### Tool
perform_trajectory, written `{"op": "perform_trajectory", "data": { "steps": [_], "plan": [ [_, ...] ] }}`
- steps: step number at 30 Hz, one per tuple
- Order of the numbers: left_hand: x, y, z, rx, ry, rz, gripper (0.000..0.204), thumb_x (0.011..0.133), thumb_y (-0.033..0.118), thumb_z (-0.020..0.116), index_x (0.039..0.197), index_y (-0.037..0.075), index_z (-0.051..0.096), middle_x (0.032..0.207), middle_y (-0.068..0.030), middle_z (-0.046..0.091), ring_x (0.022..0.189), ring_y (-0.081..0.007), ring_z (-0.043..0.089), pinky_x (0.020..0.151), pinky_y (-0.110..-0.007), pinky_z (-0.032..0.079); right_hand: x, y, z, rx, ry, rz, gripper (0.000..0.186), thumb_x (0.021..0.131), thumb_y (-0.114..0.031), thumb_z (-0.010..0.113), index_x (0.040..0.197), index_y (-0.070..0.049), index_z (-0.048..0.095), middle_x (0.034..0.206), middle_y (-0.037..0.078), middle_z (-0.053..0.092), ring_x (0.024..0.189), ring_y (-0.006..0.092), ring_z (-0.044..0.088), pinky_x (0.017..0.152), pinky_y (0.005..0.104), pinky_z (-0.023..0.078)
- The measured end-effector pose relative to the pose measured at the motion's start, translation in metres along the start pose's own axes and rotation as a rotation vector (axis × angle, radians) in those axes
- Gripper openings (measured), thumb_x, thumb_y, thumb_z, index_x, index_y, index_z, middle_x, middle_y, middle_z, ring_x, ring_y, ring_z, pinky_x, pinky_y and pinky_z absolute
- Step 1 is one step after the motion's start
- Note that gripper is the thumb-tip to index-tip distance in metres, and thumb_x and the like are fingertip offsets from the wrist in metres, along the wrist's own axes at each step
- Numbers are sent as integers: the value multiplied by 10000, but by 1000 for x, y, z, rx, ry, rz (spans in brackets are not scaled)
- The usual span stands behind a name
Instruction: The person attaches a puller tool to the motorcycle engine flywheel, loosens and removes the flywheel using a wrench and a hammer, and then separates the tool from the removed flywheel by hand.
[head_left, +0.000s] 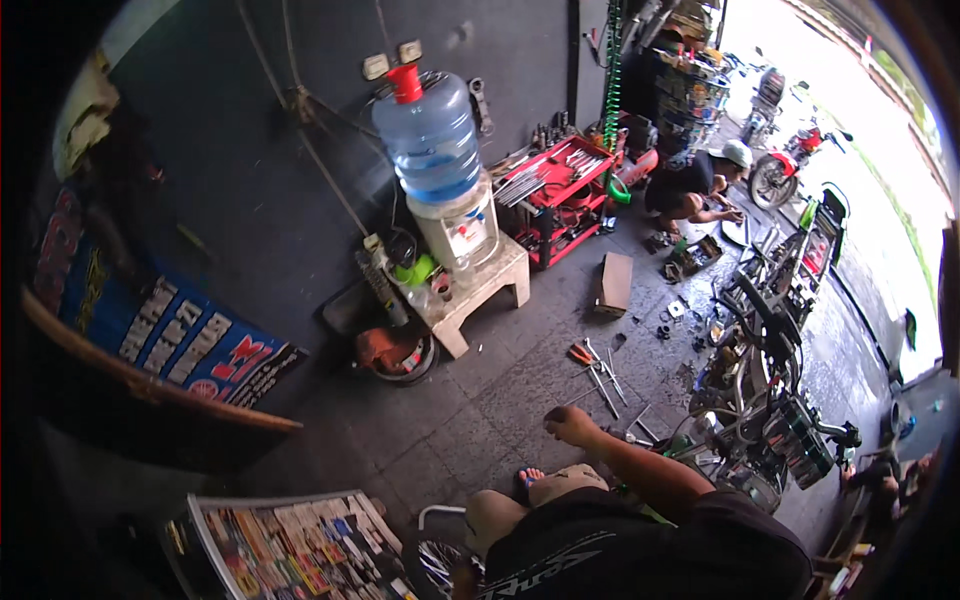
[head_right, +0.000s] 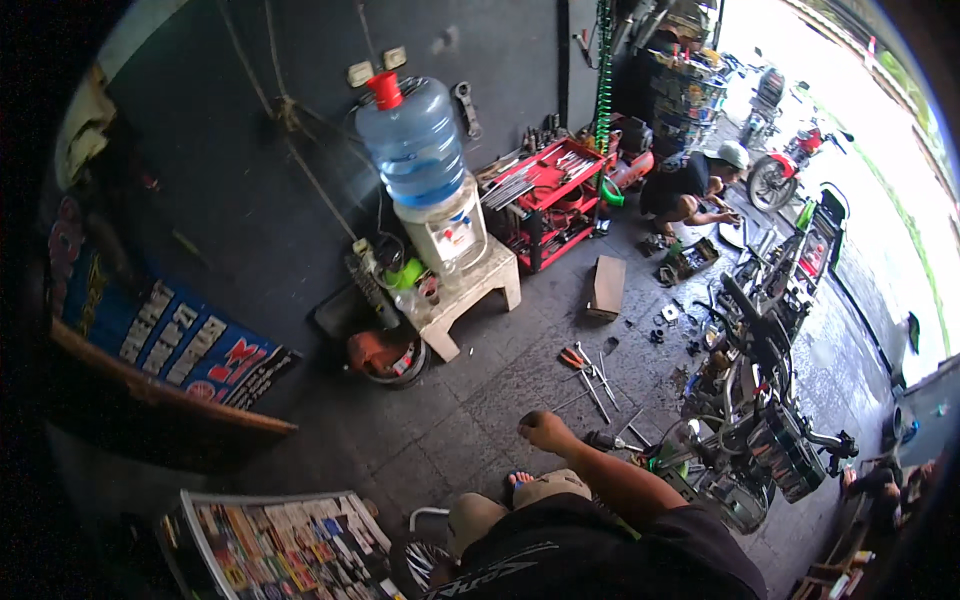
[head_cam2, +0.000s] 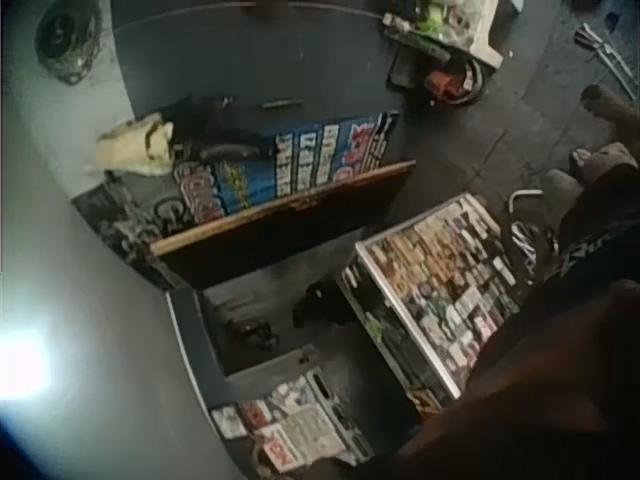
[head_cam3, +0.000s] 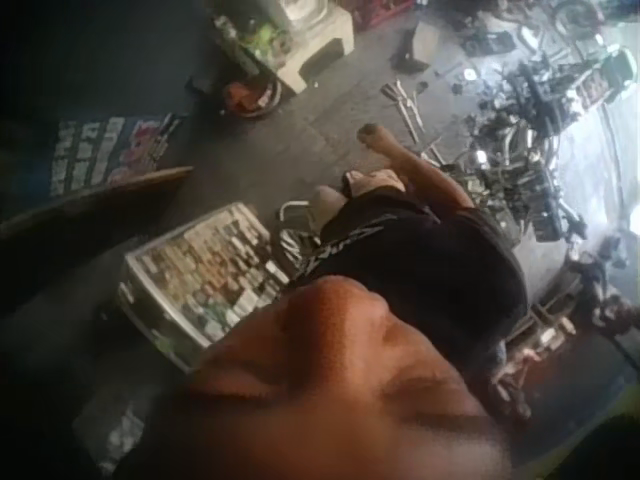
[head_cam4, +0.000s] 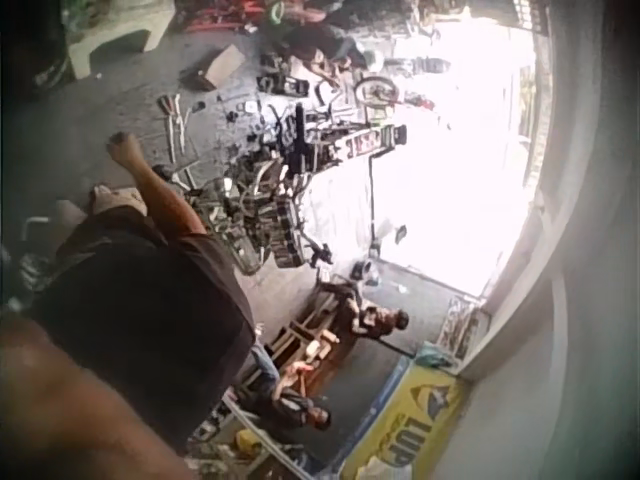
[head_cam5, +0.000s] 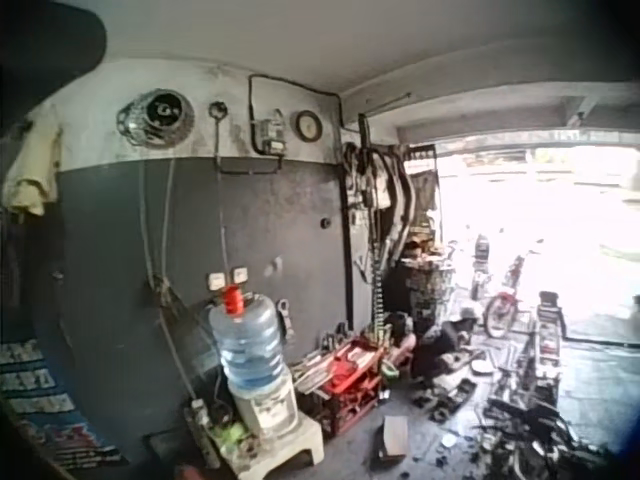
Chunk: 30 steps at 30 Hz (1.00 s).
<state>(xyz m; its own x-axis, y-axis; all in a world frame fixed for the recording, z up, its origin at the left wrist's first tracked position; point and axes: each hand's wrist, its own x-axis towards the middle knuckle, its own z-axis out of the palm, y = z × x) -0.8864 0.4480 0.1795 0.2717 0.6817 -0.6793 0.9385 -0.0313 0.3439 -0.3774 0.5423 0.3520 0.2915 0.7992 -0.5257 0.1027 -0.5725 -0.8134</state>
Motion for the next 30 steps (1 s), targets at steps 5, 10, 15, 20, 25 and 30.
{"op": "perform_trajectory", "data": {
  "steps": [5, 10, 15, 20, 25, 30],
  "plan": [
    [194, 32, -149, -417, 135, -209, 422, 824, 375, 652, 992, -12, 651, 856, -165, 681, 757, -279, 650, 670, -416, 514, 77, 75, -68, 19, 331, 259, 277, 818, -237, 728, 960, 0, 713, 779, 107, 707, 662, 190, 680, 626, 345, 542],
    [311, 81, -290, -830, 236, -471, 322, 906, 337, 624, 904, 19, 672, 724, -115, 651, 585, -198, 616, 534, -350, 499, 141, 201, -50, 98, 841, 854, 352, 776, -265, 743, 907, 57, 689, 933, 177, 718, 862, 330, 699, 734, 395, 535],
    [359, 230, -403, -502, 104, -373, 244, 938, 249, 605, 908, 8, 637, 678, -70, 617, 529, -147, 570, 476, -300, 465, 136, 185, -25, 361, 587, 876, 302, 791, -172, 640, 1009, 32, 687, 1064, 220, 694, 1035, 329, 670, 869, 406, 518],
    [436, 328, -415, 52, -97, -357, 386, 914, 285, 608, 654, 2, 632, 566, -103, 590, 449, -199, 525, 449, -360, 424, 214, 179, -98, 179, 735, 1023, 288, 817, -127, 590, 1069, 1, 649, 1096, 233, 659, 1044, 399, 629, 903, 448, 498],
    [507, 488, -298, 152, -143, -400, 368, 911, 281, 612, 676, -1, 637, 580, -102, 596, 467, -202, 534, 463, -360, 430, 484, 216, -296, 36, 716, 631, 373, 813, -43, 557, 1186, -28, 571, 1205, 210, 573, 1150, 399, 540, 949, 467, 460],
    [592, 633, -197, 56, -208, -435, 351, 908, 276, 617, 699, -5, 642, 594, -100, 602, 486, -204, 544, 478, -360, 436, 736, 303, -497, -395, 926, 198, 495, 859, -52, 493, 1354, -43, 477, 1422, 144, 462, 1244, 356, 477, 1025, 442, 409]
  ]
}}
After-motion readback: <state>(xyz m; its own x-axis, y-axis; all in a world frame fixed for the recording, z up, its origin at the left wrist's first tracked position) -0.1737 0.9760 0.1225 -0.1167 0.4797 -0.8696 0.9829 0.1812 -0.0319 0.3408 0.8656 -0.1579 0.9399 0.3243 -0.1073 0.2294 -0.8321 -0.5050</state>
